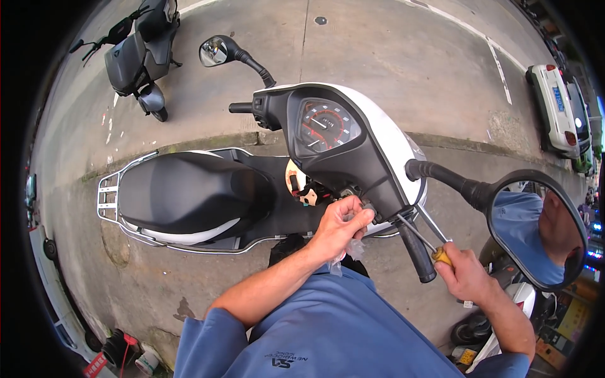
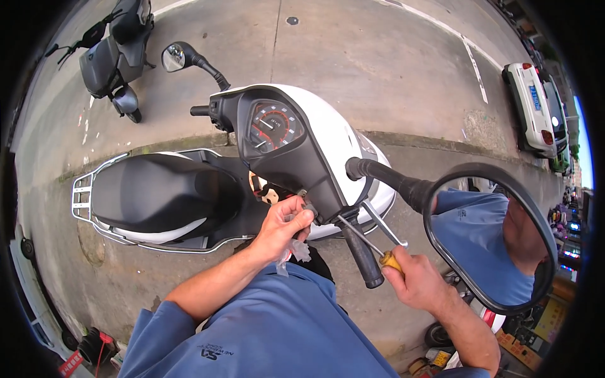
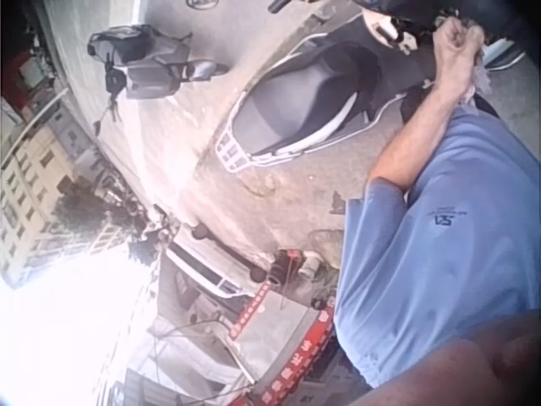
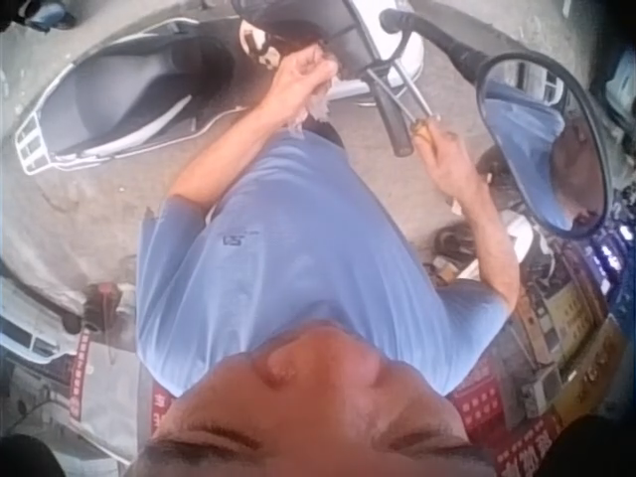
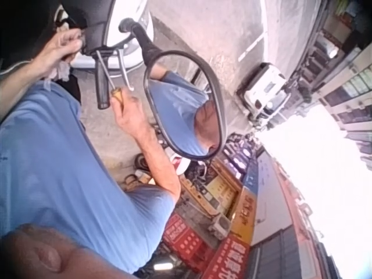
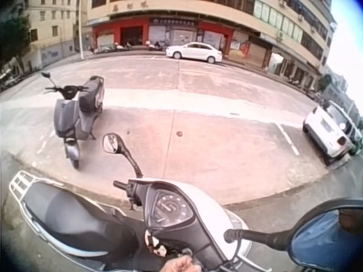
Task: The person is repairing the scooter front panel using a screwdriver.
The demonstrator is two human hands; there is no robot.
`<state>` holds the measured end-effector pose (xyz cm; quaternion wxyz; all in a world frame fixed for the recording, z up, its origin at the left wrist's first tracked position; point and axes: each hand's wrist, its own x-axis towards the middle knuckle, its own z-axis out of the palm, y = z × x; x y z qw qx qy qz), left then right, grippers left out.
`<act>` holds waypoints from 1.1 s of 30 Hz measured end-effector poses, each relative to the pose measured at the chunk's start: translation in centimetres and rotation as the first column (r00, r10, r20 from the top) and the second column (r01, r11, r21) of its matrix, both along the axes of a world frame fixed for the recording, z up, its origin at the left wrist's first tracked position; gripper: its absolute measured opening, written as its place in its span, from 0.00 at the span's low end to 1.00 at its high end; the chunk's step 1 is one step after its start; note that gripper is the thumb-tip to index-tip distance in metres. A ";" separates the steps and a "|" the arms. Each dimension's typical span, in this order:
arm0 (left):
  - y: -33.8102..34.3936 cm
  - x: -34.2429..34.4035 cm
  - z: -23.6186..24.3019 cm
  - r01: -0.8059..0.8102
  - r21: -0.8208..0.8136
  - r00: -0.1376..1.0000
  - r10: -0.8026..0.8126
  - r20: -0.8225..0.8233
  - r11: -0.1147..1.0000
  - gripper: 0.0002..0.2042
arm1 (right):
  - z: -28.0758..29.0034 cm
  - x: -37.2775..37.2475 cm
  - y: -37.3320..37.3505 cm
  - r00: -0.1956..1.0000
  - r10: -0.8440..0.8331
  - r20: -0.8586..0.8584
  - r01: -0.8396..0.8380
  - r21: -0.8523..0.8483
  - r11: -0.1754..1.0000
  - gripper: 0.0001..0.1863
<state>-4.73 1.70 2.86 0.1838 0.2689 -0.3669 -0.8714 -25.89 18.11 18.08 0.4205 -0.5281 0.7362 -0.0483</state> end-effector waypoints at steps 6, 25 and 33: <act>0.1 -0.1 0.3 -0.029 0.062 0.999 0.027 0.032 0.998 0.15 | 0.2 0.1 -0.2 1.000 0.014 0.004 -0.014 0.024 1.000 0.13; 0.0 0.0 -0.3 -0.062 0.034 0.998 0.063 -0.021 0.997 0.13 | 4.4 0.0 -2.3 1.000 0.026 -0.014 -0.025 0.083 0.996 0.13; 0.2 -0.2 -0.5 -0.053 0.033 0.998 0.054 -0.028 0.998 0.12 | 5.2 2.3 -0.2 0.988 -0.153 -0.024 0.155 0.133 0.979 0.12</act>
